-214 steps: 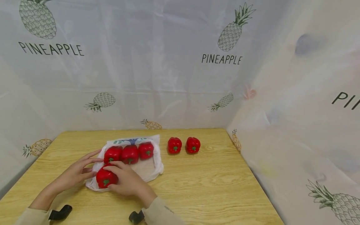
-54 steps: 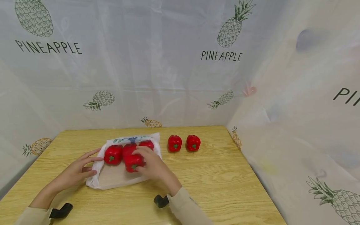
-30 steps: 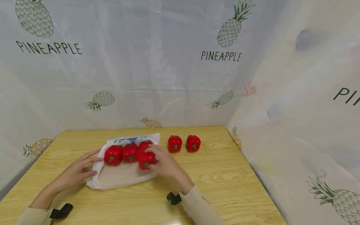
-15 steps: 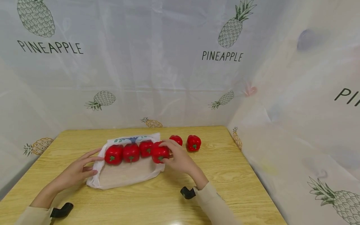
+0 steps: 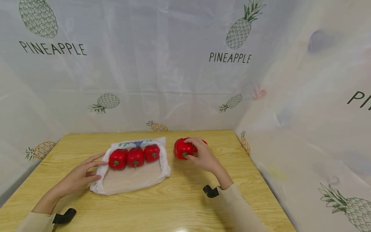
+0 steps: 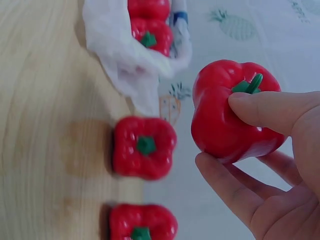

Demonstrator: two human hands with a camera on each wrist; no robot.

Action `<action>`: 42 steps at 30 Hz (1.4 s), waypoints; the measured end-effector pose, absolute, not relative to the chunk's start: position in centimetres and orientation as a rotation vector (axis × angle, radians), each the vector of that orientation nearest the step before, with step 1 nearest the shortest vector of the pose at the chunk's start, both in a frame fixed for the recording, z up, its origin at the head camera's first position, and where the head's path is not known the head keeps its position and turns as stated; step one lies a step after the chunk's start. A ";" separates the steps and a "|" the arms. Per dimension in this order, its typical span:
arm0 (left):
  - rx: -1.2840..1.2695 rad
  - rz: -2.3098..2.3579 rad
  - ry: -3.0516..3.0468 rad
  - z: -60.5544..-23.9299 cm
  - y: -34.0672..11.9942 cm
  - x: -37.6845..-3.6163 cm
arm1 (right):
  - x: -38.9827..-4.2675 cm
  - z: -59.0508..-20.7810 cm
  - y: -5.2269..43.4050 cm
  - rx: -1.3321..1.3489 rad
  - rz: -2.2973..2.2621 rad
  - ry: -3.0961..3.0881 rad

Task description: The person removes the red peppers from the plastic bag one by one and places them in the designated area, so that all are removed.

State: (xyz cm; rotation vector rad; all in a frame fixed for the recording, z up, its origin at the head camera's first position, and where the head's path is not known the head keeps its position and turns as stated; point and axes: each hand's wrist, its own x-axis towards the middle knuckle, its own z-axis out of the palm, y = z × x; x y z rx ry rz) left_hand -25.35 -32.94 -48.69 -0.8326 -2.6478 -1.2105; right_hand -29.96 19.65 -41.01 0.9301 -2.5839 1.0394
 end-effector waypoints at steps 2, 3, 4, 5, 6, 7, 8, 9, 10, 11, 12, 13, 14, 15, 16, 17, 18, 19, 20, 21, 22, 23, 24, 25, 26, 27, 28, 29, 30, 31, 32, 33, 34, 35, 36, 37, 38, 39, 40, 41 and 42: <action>-0.825 -1.203 -2.655 -48.7 -32.9 -25.4 | -30.1 -40.8 20.5 0.921 1.052 -2.581; -0.822 -1.202 -2.659 -48.7 -32.9 -25.4 | -30.2 -40.7 20.9 0.916 1.049 -2.579; -0.823 -1.203 -2.663 -48.7 -32.9 -25.4 | -30.3 -40.7 21.3 0.904 1.052 -2.583; -0.821 -1.204 -2.666 -48.8 -32.8 -25.4 | -30.4 -40.7 21.7 0.897 1.050 -2.584; -0.820 -1.202 -2.667 -48.8 -32.8 -25.4 | -30.5 -40.6 22.1 0.884 1.058 -2.592; -0.822 -1.204 -2.668 -48.8 -32.8 -25.5 | -30.5 -40.6 22.6 0.874 1.068 -2.598; -0.819 -1.204 -2.668 -48.8 -32.8 -25.5 | -30.6 -40.6 23.0 0.865 1.065 -2.604; -0.820 -1.203 -2.669 -48.8 -32.8 -25.5 | -30.7 -40.6 23.4 0.856 1.072 -2.611; -0.820 -1.205 -2.669 -48.8 -32.8 -25.5 | -30.7 -40.5 23.8 0.846 1.080 -2.619; -0.818 -1.205 -2.669 -48.8 -32.8 -25.5 | -30.8 -40.6 24.2 0.843 1.080 -2.621; -0.820 -1.203 -2.669 -48.8 -32.8 -25.5 | -30.9 -40.5 24.6 0.834 1.079 -2.627; -0.818 -1.203 -2.667 -48.8 -32.8 -25.5 | -31.0 -40.6 25.0 0.829 1.074 -2.629; -0.817 -1.201 -2.665 -48.8 -32.8 -25.5 | -31.1 -40.6 25.4 0.822 1.071 -2.630; -0.817 -1.198 -2.666 -48.7 -32.9 -25.5 | -31.3 -40.7 25.8 0.816 1.079 -2.628; -0.816 -1.197 -2.668 -48.7 -32.9 -25.5 | -31.4 -40.7 26.2 0.812 1.078 -2.624; -0.816 -1.194 -2.668 -48.7 -32.9 -25.5 | -31.5 -40.8 26.6 0.809 1.081 -2.620; -0.810 -1.192 -2.668 -48.7 -32.8 -25.5 | -31.6 -40.8 27.0 0.807 1.089 -2.614; -0.805 -1.193 -2.669 -48.6 -32.8 -25.5 | -31.7 -40.8 27.4 0.805 1.104 -2.609; -0.806 -1.192 -2.672 -48.6 -32.8 -25.4 | -31.7 -40.8 27.7 0.805 1.118 -2.600; -0.802 -1.193 -2.674 -48.6 -32.8 -25.4 | -31.8 -40.8 28.1 0.808 1.132 -2.592; -0.802 -1.193 -2.674 -48.6 -32.8 -25.4 | -31.8 -40.8 28.4 0.810 1.136 -2.586; -0.804 -1.193 -2.670 -48.6 -32.8 -25.3 | -31.9 -40.8 28.8 0.813 1.144 -2.581; -0.804 -1.195 -2.668 -48.6 -32.8 -25.3 | -31.9 -40.8 29.1 0.815 1.139 -2.577; -0.810 -1.195 -2.667 -48.6 -32.9 -25.3 | -32.0 -40.8 29.4 0.817 1.132 -2.573; -0.812 -1.198 -2.664 -48.6 -32.9 -25.3 | -32.0 -40.8 29.7 0.820 1.119 -2.566; -0.812 -1.200 -2.662 -48.6 -32.9 -25.3 | -32.0 -40.8 30.0 0.821 1.109 -2.566; -0.815 -1.200 -2.659 -48.5 -32.9 -25.3 | -32.1 -40.8 30.3 0.820 1.095 -2.567; -0.813 -1.203 -2.660 -48.5 -32.9 -25.3 | -32.1 -40.8 30.5 0.819 1.085 -2.568; -0.809 -1.205 -2.664 -48.5 -32.9 -25.2 | -32.2 -40.9 30.8 0.817 1.074 -2.566; -0.806 -1.205 -2.668 -48.5 -32.9 -25.2 | -32.3 -41.0 31.1 0.813 1.068 -2.567; -0.801 -1.206 -2.672 -48.5 -32.8 -25.2 | -32.4 -41.1 31.3 0.809 1.067 -2.570; -0.793 -1.204 -2.674 -48.4 -32.8 -25.2 | -32.6 -41.1 31.6 0.808 1.070 -2.573; -0.790 -1.202 -2.678 -48.4 -32.8 -25.2 | -32.7 -41.2 31.8 0.799 1.063 -2.572; -0.788 -1.200 -2.680 -48.4 -32.8 -25.2 | -32.8 -41.4 32.0 0.791 1.058 -2.572; -0.788 -1.200 -2.681 -48.4 -32.8 -25.2 | -33.0 -41.5 32.2 0.783 1.055 -2.570; -0.792 -1.199 -2.677 -48.4 -32.7 -25.2 | -33.1 -41.6 32.4 0.776 1.056 -2.576; -0.795 -1.198 -2.674 -48.4 -32.7 -25.2 | -33.3 -41.7 32.6 0.769 1.061 -2.579; -0.800 -1.198 -2.669 -48.4 -32.8 -25.2 | -33.4 -41.9 32.8 0.764 1.065 -2.584; -0.808 -1.195 -2.670 -48.4 -32.8 -25.2 | -33.6 -42.0 33.0 0.753 1.069 -2.588; -0.811 -1.198 -2.668 -48.4 -32.8 -25.2 | -33.7 -42.2 33.1 0.752 1.080 -2.594; -0.811 -1.196 -2.670 -48.4 -32.8 -25.2 | -33.9 -42.4 33.3 0.748 1.091 -2.598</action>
